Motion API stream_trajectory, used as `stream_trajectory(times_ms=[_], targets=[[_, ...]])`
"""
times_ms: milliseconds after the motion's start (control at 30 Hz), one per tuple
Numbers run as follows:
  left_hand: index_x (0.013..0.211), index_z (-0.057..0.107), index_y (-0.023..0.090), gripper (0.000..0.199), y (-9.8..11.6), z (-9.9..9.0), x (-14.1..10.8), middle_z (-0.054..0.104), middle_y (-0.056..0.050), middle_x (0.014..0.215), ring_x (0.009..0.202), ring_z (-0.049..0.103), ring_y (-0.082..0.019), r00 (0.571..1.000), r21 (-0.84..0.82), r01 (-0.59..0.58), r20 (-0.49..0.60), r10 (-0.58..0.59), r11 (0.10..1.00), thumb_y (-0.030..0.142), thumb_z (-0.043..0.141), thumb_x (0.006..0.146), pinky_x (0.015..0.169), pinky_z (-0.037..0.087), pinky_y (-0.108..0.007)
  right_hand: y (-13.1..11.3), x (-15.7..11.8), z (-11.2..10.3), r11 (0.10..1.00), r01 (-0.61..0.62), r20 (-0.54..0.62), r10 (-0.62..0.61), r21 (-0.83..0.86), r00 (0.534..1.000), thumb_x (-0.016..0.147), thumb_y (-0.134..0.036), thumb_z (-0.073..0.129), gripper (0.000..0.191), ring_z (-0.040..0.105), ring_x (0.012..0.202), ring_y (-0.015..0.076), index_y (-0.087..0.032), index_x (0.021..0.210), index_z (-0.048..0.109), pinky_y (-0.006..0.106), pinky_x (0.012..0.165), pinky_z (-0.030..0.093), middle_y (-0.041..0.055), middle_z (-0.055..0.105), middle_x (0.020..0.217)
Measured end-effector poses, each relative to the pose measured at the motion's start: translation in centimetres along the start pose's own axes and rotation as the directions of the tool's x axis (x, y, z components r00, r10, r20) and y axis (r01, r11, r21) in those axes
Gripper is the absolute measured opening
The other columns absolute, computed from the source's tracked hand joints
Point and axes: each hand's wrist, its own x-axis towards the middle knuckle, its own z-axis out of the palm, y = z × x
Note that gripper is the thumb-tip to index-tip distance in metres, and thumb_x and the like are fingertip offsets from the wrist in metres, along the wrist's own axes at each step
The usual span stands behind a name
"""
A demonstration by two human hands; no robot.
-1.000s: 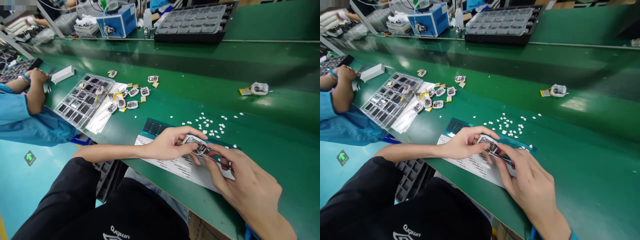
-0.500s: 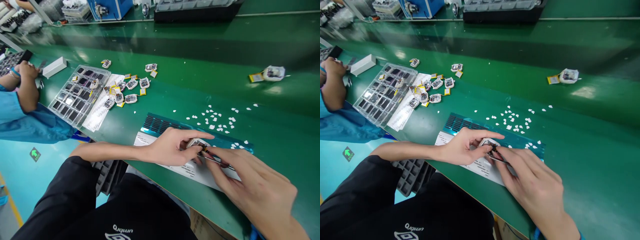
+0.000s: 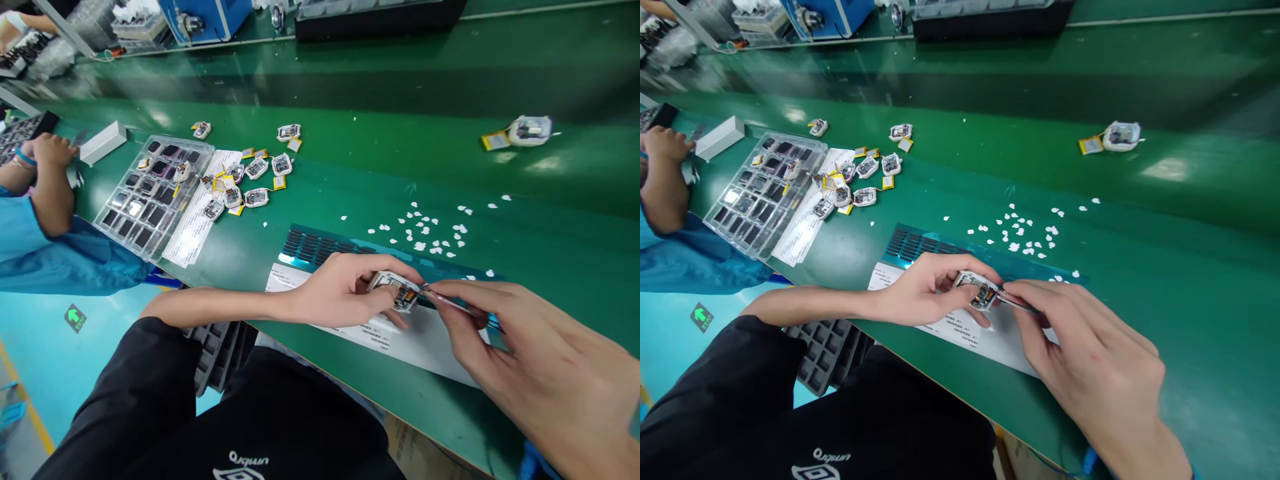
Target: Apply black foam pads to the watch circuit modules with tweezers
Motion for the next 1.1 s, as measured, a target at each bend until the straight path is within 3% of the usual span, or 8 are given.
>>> stream_trajectory(times_ms=[233,367,533,633,700,867,967,1100], targets=[[0.103,0.060,0.015,0.013,0.5,0.0,0.2,0.069,-0.002,0.085,0.064,0.077,-0.014,0.991,-0.215,0.108,0.099,-0.089,0.970,0.009,0.053,0.094,0.066,0.061,-0.025,0.4,-0.5,0.5,0.998,0.044,-0.011,-0.044,0.033,0.999,0.092,-0.006,0.068,0.034,0.074,0.084,0.0103,-0.030,0.116,0.067,0.025,0.072,0.055,-0.0072,0.079,0.097],[0.103,0.059,0.015,0.013,0.9,-0.1,0.1,0.069,-0.001,0.081,0.062,0.076,-0.014,0.987,-0.205,0.141,0.110,-0.120,0.969,0.008,0.053,0.096,0.064,0.059,-0.024,0.6,-0.8,0.6,0.997,0.080,-0.016,-0.080,-0.012,0.997,0.092,-0.008,0.068,0.041,0.074,0.079,0.0109,-0.028,0.127,0.066,0.024,0.069,0.055,-0.0058,0.079,0.094],[0.107,0.060,0.016,0.016,1.4,-0.2,0.0,0.071,-0.001,0.084,0.065,0.076,-0.014,0.988,-0.216,0.135,0.108,-0.114,0.967,0.007,0.052,0.095,0.070,0.060,-0.026,0.7,-0.4,0.7,0.990,0.006,-0.026,-0.009,-0.140,1.000,0.091,-0.006,0.067,0.041,0.072,0.075,0.0140,-0.021,0.129,0.066,0.026,0.066,0.053,-0.0011,0.077,0.089],[0.107,0.054,0.018,0.016,1.3,-0.3,0.0,0.068,0.001,0.079,0.064,0.076,-0.014,0.988,-0.221,0.142,0.096,-0.123,0.965,0.008,0.051,0.096,0.068,0.060,-0.026,0.7,-0.2,0.5,0.990,0.083,0.002,-0.083,-0.115,0.997,0.092,-0.011,0.071,0.039,0.072,0.082,0.0127,-0.020,0.129,0.066,0.024,0.072,0.054,0.0002,0.079,0.100],[0.108,0.051,0.019,0.015,1.2,-0.3,0.1,0.065,0.003,0.074,0.064,0.077,-0.015,0.989,-0.202,0.131,0.093,-0.114,0.971,0.008,0.050,0.097,0.065,0.059,-0.024,0.7,-0.2,0.1,0.990,0.121,0.029,-0.119,-0.071,0.992,0.091,-0.010,0.072,0.043,0.073,0.087,0.0129,-0.022,0.132,0.064,0.025,0.077,0.054,0.0002,0.079,0.104],[0.106,0.048,0.021,0.012,0.7,-0.1,0.1,0.064,0.003,0.074,0.067,0.078,-0.016,0.998,-0.088,0.056,0.035,-0.053,0.995,0.012,0.051,0.098,0.057,0.052,-0.020,0.8,-0.8,-1.2,0.998,0.068,0.179,-0.068,0.007,0.981,0.097,-0.012,0.063,0.061,0.073,0.095,0.0172,-0.033,0.153,0.049,0.033,0.086,0.056,0.0004,0.077,0.117],[0.106,0.047,0.022,0.014,0.5,-0.1,-0.1,0.063,0.004,0.070,0.066,0.077,-0.016,1.000,0.036,0.017,-0.010,-0.017,0.999,0.014,0.053,0.095,0.050,0.045,-0.019,0.7,-1.0,-1.0,0.993,0.120,0.154,-0.115,-0.019,0.981,0.097,-0.011,0.062,0.072,0.074,0.088,0.0174,-0.035,0.160,0.038,0.033,0.075,0.058,-0.0007,0.078,0.116],[0.107,0.045,0.023,0.018,0.3,0.1,-0.5,0.061,0.006,0.067,0.057,0.066,-0.011,0.999,0.225,-0.033,-0.012,0.037,0.974,0.017,0.054,0.091,0.048,0.041,-0.020,0.6,-0.9,-0.1,0.962,0.234,0.038,-0.231,-0.138,0.972,0.092,-0.007,0.067,0.077,0.071,0.071,0.0139,-0.023,0.161,0.038,0.029,0.055,0.051,-0.0011,0.080,0.102]])
